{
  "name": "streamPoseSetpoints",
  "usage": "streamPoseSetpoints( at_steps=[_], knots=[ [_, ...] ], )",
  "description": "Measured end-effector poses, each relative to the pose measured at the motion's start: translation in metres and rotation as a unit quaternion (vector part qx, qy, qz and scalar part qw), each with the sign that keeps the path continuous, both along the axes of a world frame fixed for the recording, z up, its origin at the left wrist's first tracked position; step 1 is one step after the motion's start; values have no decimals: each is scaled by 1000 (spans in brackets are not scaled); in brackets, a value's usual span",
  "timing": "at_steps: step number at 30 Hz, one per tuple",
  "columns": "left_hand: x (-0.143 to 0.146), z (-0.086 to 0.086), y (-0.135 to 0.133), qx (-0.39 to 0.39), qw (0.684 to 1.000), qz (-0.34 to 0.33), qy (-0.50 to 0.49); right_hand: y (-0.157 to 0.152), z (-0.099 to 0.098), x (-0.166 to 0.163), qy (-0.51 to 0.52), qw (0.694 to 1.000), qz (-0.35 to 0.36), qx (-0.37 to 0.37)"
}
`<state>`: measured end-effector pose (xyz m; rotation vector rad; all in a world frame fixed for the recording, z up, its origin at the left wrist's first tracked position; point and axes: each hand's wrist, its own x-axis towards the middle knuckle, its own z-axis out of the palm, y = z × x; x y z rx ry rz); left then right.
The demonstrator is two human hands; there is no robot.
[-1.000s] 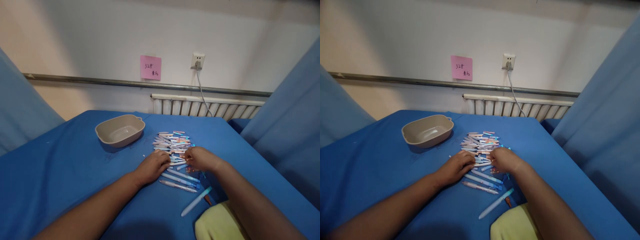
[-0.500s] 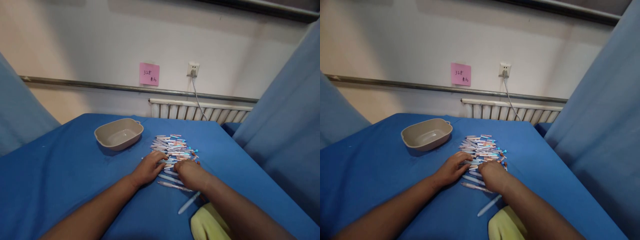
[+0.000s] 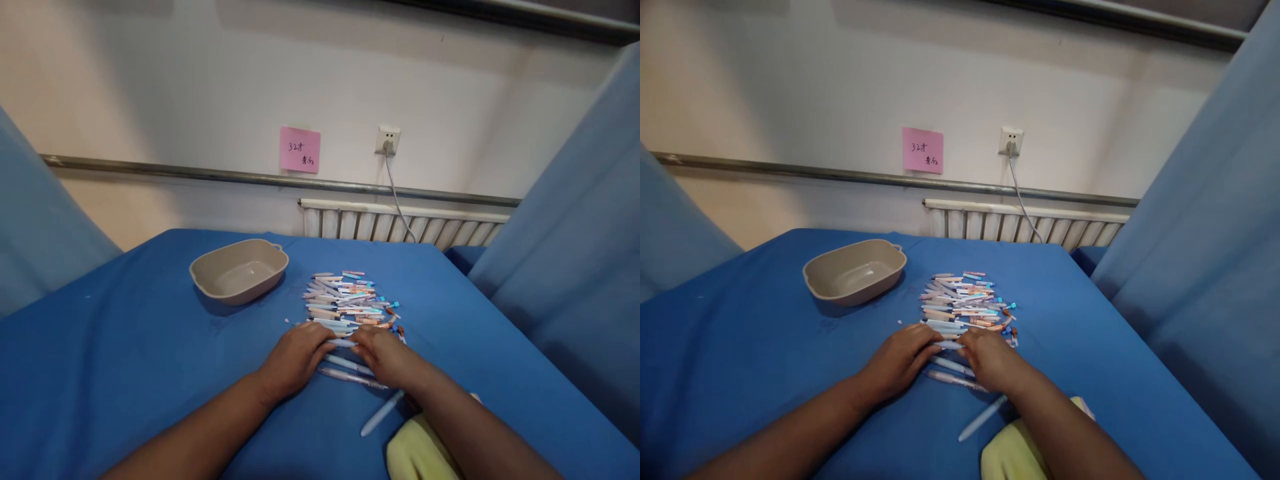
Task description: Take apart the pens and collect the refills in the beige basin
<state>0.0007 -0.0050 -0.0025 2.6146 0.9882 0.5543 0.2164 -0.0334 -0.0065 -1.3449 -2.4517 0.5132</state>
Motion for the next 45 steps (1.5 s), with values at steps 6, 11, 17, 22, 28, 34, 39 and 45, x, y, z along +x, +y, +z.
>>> streamPoseSetpoints(
  at_steps=[6, 11, 17, 22, 28, 34, 39, 45],
  knots=[
    [10, -2, 1, -60, 997, 51, 18, 2, 0, 0, -69, 997, -36, 23],
    [12, -1, 6, -110, 991, 79, 7, 2, 2, -2, -92, 994, -57, 26],
    [9, 3, 5, -98, 991, 66, -64, 2, -4, 4, 0, 996, -73, 52],
    [7, 2, 4, -65, 992, 41, -103, 5, -11, 5, 43, 995, -74, 46],
    [8, 3, 6, -128, 985, 96, -62, 3, -11, 5, 38, 995, -88, 42],
    [4, 4, 2, -44, 997, 26, -62, 2, -13, 6, 56, 993, -71, 74],
    [1, 5, 5, -117, 989, 78, -36, 3, -13, 7, 73, 990, -87, 78],
    [0, -1, 10, -101, 993, 39, -44, 3, -11, 9, 50, 993, -80, 72]
  ],
)
